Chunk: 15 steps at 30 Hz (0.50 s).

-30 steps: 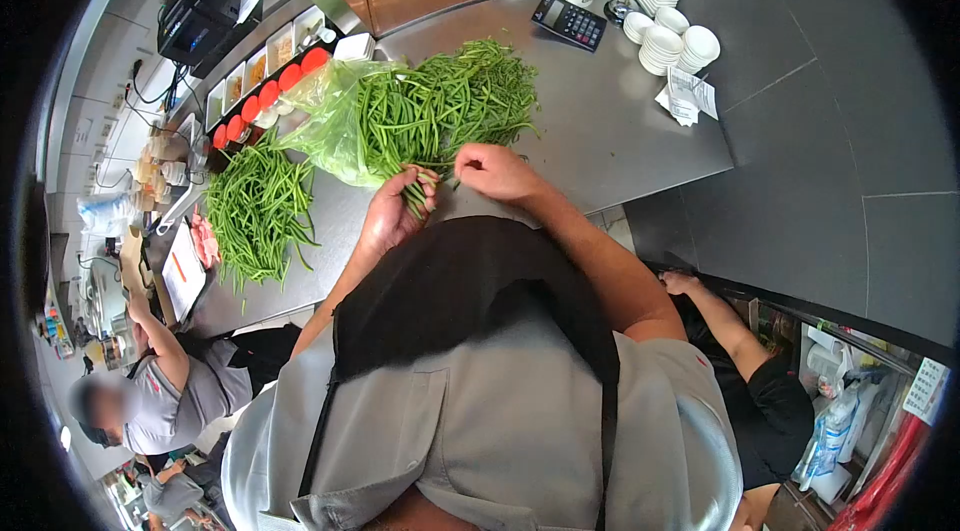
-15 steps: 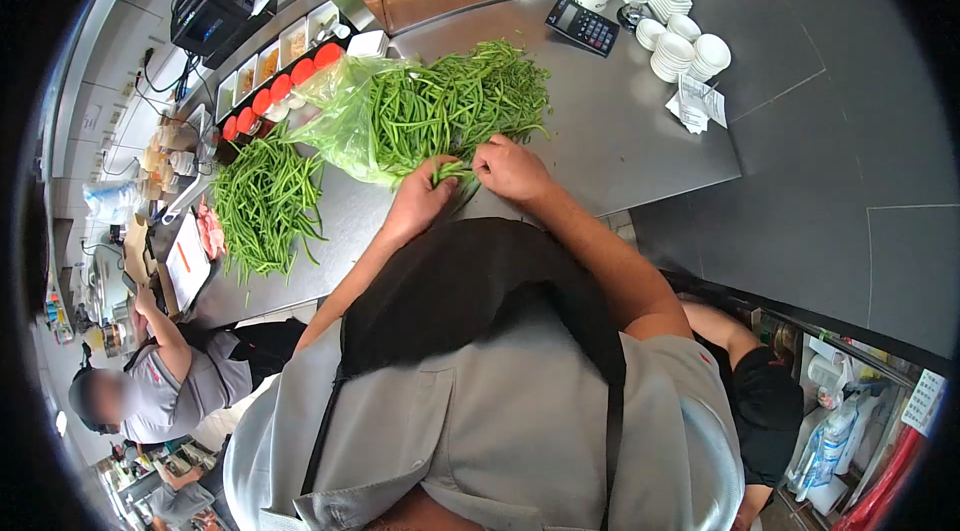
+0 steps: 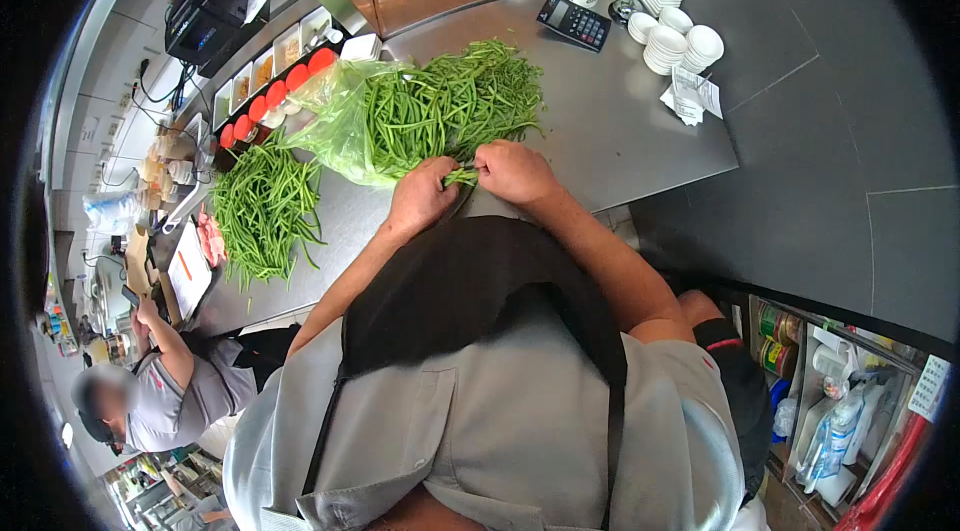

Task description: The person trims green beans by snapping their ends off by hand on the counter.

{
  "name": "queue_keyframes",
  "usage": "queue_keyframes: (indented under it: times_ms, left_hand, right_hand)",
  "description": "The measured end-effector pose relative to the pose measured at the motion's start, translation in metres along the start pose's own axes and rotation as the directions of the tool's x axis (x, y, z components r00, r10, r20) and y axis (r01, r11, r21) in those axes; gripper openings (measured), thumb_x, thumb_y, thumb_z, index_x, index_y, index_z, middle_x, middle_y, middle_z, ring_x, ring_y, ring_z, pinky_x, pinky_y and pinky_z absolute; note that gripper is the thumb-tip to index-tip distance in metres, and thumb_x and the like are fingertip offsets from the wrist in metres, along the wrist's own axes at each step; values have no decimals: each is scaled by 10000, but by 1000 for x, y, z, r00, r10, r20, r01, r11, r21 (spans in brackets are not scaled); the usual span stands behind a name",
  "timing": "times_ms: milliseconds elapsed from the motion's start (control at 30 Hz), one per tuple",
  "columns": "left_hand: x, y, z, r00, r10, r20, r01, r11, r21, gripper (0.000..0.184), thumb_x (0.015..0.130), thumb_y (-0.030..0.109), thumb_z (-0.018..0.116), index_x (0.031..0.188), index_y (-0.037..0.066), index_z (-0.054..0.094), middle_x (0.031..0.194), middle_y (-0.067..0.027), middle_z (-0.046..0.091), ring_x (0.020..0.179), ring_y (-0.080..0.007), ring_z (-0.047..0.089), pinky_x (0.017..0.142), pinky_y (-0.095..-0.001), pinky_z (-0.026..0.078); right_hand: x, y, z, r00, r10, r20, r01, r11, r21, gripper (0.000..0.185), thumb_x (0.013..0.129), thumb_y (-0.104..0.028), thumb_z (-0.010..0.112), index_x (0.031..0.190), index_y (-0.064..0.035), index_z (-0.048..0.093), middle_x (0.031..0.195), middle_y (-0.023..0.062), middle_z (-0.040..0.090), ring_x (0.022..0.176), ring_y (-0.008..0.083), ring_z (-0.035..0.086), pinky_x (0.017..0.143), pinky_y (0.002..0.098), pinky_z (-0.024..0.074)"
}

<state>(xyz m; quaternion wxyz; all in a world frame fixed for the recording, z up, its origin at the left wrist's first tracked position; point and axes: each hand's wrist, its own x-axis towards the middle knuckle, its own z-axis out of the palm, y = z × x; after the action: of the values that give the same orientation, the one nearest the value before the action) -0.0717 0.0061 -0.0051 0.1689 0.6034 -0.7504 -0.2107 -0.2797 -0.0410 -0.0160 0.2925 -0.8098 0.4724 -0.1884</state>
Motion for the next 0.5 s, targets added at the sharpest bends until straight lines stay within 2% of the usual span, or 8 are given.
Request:
queue_keyframes:
  times_ms: [67, 167, 200, 233, 267, 367, 467, 500]
  left_hand:
    - [0, -3, 1, 1000, 12, -6, -12, 1000, 1, 197, 873, 111, 700, 1064, 66, 682, 1056, -190, 705, 1030, -407, 676, 840, -476, 543]
    - [-1, 0, -3, 998, -57, 0, 57, 993, -102, 173, 888, 115, 700, 1047, 55, 670, 1006, -147, 706, 958, -376, 698, 794, -457, 546]
    - [-1, -2, 0, 999, -34, -42, 23, 975, -223, 162, 911, 115, 691, 1057, 53, 659, 964, -125, 692, 898, -339, 687, 754, -440, 537]
    - [-2, -6, 5, 996, -15, -87, -15, 941, -339, 152, 933, 116, 682, 1066, 51, 648, 922, -103, 678, 839, -302, 676, 715, -422, 528]
    - [-3, -11, 10, 991, -2, -133, -58, 892, -449, 142, 955, 116, 673, 1075, 50, 637, 880, -81, 665, 779, -265, 665, 676, -404, 519]
    - [-1, -15, 16, 963, -269, 10, 178, 611, -772, 114, 1035, 138, 616, 1112, 55, 602, 817, -26, 601, 665, -150, 543, 588, -336, 451]
    - [-2, -13, 0, 893, -421, 159, 171, -10, -985, 110, 1087, 150, 545, 1132, 56, 580, 801, -29, 586, 626, -118, 482, 561, -297, 400]
    - [-2, -15, -3, 884, -434, 175, 173, -44, -984, 120, 1092, 156, 535, 1130, 52, 581, 802, -33, 588, 624, -124, 482, 562, -299, 403]
  right_hand:
    - [-1, -3, -1, 999, -40, -31, 39, 998, -40, 175, 853, -180, 695, 961, -47, 729, 911, 168, 720, 831, 327, 722, 745, 461, 573]
    - [7, 8, 17, 999, 53, 10, -52, 891, 451, 163, 875, -159, 682, 981, -39, 704, 863, 145, 696, 755, 257, 695, 685, 448, 555]
    - [9, 14, 25, 977, 174, 127, -212, 681, 701, 174, 878, -158, 683, 1000, -34, 699, 868, 139, 696, 745, 250, 684, 683, 442, 553]
    - [11, 18, 31, 930, 246, 274, -353, 383, 854, 186, 882, -156, 684, 1018, -30, 693, 874, 132, 695, 735, 242, 674, 680, 435, 551]
    - [12, 22, 36, 864, 260, 431, -455, 35, 890, 199, 886, -154, 686, 1037, -25, 688, 880, 125, 694, 725, 234, 663, 678, 428, 549]
    - [12, 26, 33, 906, 314, 284, -384, 325, 864, 214, 909, -159, 685, 1061, -10, 673, 956, 115, 723, 771, 246, 675, 750, 400, 564]
    - [11, 34, 21, 977, 127, -170, -33, 882, 469, 224, 934, -173, 674, 1090, -14, 697, 970, 109, 733, 850, 216, 688, 822, 371, 562]
    - [12, 34, 22, 981, 77, -179, 7, 902, 431, 232, 937, -175, 673, 1104, -17, 705, 970, 105, 733, 872, 204, 690, 830, 366, 559]
